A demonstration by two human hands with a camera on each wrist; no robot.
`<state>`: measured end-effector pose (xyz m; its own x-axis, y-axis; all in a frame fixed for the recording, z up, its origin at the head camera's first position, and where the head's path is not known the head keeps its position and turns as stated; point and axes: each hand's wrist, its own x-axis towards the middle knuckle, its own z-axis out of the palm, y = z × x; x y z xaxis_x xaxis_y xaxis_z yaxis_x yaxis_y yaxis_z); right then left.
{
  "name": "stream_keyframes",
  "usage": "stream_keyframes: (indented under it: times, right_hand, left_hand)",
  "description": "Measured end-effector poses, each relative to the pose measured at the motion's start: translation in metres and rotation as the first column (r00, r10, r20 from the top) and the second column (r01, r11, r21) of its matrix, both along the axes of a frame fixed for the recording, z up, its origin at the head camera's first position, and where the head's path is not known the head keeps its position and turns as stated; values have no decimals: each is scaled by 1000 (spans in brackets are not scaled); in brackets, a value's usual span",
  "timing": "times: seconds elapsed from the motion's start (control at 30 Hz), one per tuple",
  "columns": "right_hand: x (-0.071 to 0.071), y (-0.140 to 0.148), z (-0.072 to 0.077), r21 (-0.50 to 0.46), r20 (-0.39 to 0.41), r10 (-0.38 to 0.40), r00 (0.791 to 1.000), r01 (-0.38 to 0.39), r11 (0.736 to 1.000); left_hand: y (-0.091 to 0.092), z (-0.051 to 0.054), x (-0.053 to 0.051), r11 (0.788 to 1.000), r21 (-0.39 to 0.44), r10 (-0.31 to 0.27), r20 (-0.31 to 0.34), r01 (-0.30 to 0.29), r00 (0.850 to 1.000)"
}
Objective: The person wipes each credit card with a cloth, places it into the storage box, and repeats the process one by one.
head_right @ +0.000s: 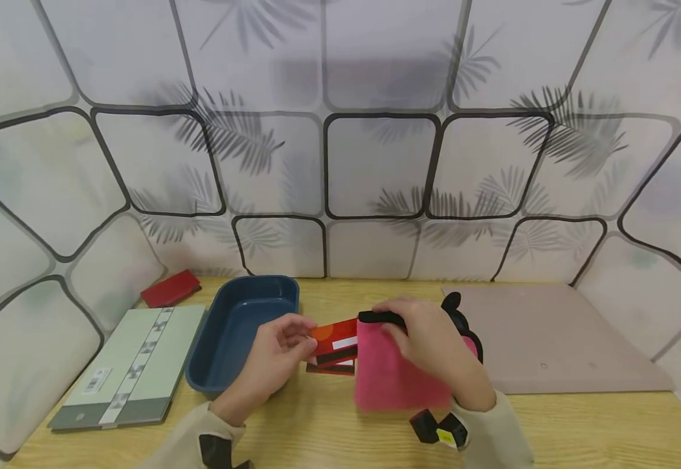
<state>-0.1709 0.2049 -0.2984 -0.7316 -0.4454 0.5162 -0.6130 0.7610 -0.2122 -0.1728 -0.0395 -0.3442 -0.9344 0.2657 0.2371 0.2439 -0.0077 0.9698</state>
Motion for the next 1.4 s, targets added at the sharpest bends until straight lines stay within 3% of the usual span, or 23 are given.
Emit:
stream_keyframes:
  times: [0.23,0.5,0.67,0.8,1.03,1.27,1.4]
  right_hand:
    - [-1,8,2,29,6,-77,997,77,997]
    - [0,15,3,41,19,-134,991,133,990]
    - [3,20,9,36,34,-133,990,132,991]
    - [8,23,16,16,30,-93,995,93,996]
    - [10,20,16,-26,-43,56,997,-58,998]
    - [11,3,14,-47,26,176,984,-175,983]
    - [9,-5,9,-54,23,223,975,-222,974]
  left_hand:
    - [-1,0,-2,1000,2,13,-13,-13,1000]
    - [-3,-1,-2,993,-22,116,-33,-116,993]
    - [-2,0,-3,992,12,128,-23,-128,992]
    - [-1,-1,-4,991,17,131,-18,-130,991]
    - [1,-2,-5,992,13,126,1,-126,992]
    - [3,-2,-5,994,28,110,22,-110,994]
    - [4,-3,-5,995,12,97,21,-98,995]
